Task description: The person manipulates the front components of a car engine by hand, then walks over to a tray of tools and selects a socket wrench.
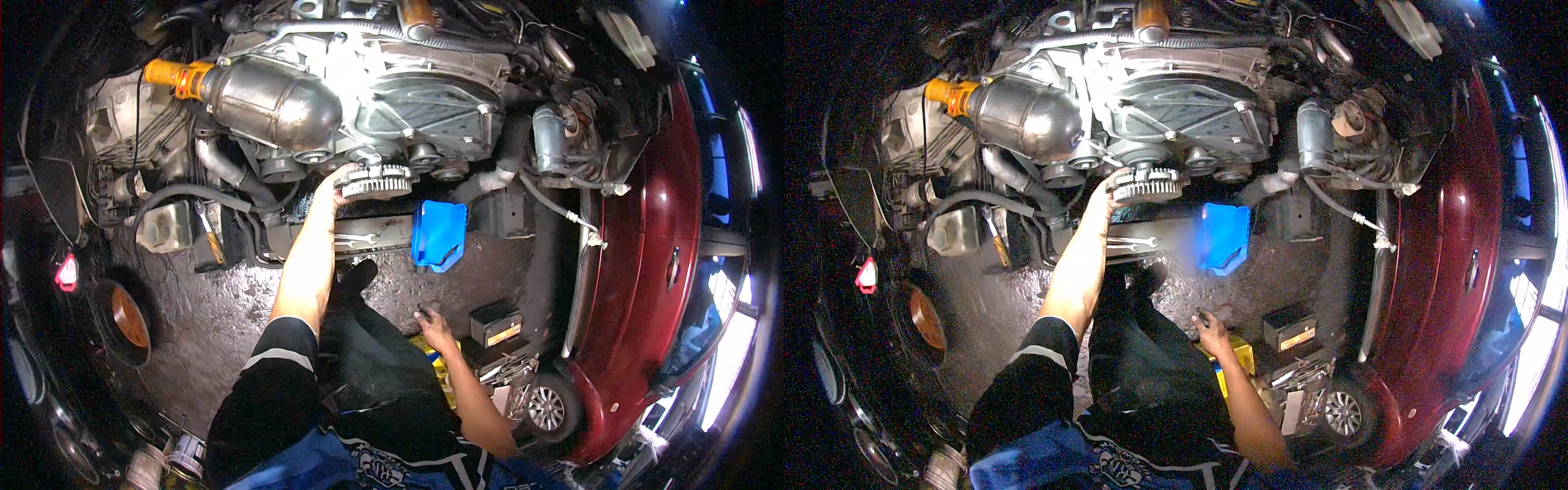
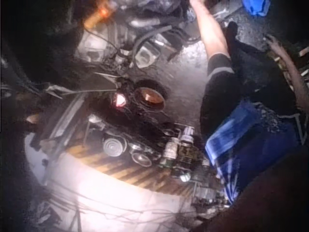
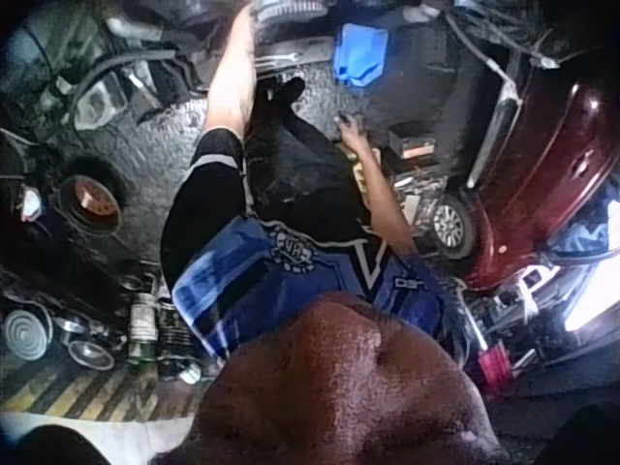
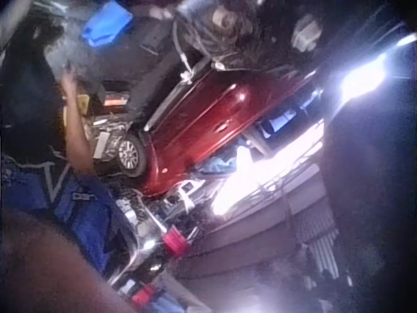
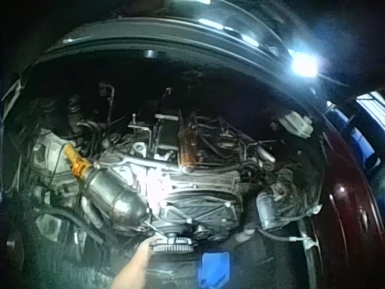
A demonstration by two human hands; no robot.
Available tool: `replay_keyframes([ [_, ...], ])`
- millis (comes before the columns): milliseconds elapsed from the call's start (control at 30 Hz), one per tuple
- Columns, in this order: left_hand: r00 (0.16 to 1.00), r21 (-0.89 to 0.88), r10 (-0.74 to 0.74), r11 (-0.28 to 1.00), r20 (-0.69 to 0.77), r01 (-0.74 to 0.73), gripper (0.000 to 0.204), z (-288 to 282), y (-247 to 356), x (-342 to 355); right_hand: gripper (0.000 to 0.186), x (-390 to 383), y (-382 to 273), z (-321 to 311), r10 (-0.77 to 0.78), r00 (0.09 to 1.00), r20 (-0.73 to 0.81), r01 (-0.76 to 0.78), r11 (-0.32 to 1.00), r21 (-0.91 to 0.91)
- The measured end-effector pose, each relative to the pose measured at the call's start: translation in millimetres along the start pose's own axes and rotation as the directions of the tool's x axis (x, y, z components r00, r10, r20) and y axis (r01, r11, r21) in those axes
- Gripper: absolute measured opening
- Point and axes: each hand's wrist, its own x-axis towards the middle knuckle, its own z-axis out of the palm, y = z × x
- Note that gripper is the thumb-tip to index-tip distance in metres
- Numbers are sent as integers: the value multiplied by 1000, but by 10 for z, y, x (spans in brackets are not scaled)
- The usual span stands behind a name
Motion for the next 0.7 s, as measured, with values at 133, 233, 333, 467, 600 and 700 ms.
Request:
replay_keyframes([
  [133, 999, 25, 48, 999, 5, -48, 15, 49, -27, -59, 59, 7, -14, 13, -61, 998, -12, 61, 998, 7],
  [233, 999, 21, 47, 999, -16, -46, 13, 183, -60, -76, 56, -26, -192, -29, -71, 997, -15, 71, 997, 35],
  [333, 999, 31, 32, 999, -3, -32, 12, 308, -130, -86, 57, 49, -283, -35, -81, 996, -28, 85, 970, 228],
  [467, 993, -2, 118, 993, -11, -118, 13, 93, 8, -95, 66, 96, -1060, -175, -275, 939, -209, 322, 915, 244],
  [600, 996, 28, 67, 997, -50, -66, 12, 147, -75, -56, 73, 116, -1915, -434, -525, 723, -449, 615, 786, 72],
  [700, 992, 56, 97, 994, -86, -92, 13, 112, 156, -232, 77, -4, -2618, -612, -646, 634, -424, 693, 718, -58],
])
